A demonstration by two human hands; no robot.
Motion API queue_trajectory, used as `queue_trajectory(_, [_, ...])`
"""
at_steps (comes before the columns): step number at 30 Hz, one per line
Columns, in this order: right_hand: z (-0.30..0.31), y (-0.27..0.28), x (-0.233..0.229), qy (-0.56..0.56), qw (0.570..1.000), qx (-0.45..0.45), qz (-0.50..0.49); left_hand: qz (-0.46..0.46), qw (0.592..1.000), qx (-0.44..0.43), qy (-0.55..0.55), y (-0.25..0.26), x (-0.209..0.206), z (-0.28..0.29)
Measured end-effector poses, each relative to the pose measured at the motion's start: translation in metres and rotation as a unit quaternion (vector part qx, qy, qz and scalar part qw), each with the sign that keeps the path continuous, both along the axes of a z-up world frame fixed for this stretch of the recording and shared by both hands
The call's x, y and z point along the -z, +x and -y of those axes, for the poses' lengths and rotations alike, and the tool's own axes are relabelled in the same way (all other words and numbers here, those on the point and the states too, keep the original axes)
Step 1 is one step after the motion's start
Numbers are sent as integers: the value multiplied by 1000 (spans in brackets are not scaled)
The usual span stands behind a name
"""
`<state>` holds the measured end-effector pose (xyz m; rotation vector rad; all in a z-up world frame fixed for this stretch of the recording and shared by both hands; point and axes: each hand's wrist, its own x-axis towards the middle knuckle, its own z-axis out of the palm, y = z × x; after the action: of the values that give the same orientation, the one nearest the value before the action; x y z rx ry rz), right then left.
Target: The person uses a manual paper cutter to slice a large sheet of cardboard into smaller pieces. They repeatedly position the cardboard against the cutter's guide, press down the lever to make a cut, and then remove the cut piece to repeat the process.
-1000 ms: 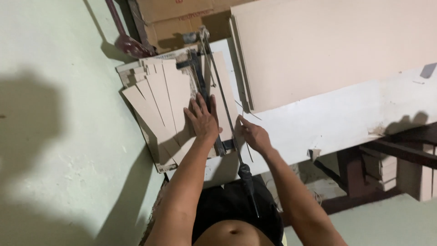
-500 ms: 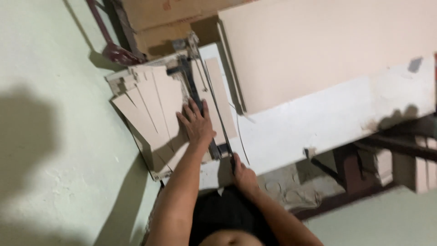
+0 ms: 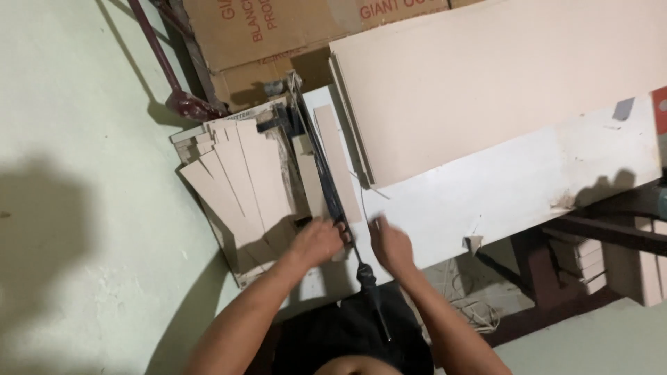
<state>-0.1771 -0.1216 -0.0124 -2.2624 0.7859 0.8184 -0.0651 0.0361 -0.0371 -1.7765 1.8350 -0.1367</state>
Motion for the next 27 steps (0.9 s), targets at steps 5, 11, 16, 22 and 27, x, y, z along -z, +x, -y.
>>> queue_trajectory(5, [-14,62,62,-121,991,-37,-43,-218,936,-189,200,-35,98,-86])
queue_trajectory(11, [-16,65,100,-147,989,-16,-15,-239,920,-286,123,31,-5,-77])
queue_trajectory(16, [11,56,86,-48,998,48,17,-330,893,-302,48,42,-20,-61])
queue_trajectory(22, [5,15,44,63,986,141,64,-405,841,-359,-13,48,-18,-64])
queue_trajectory(27, [-26,38,37,56,992,114,26,-431,814,-385,-60,58,-43,-44])
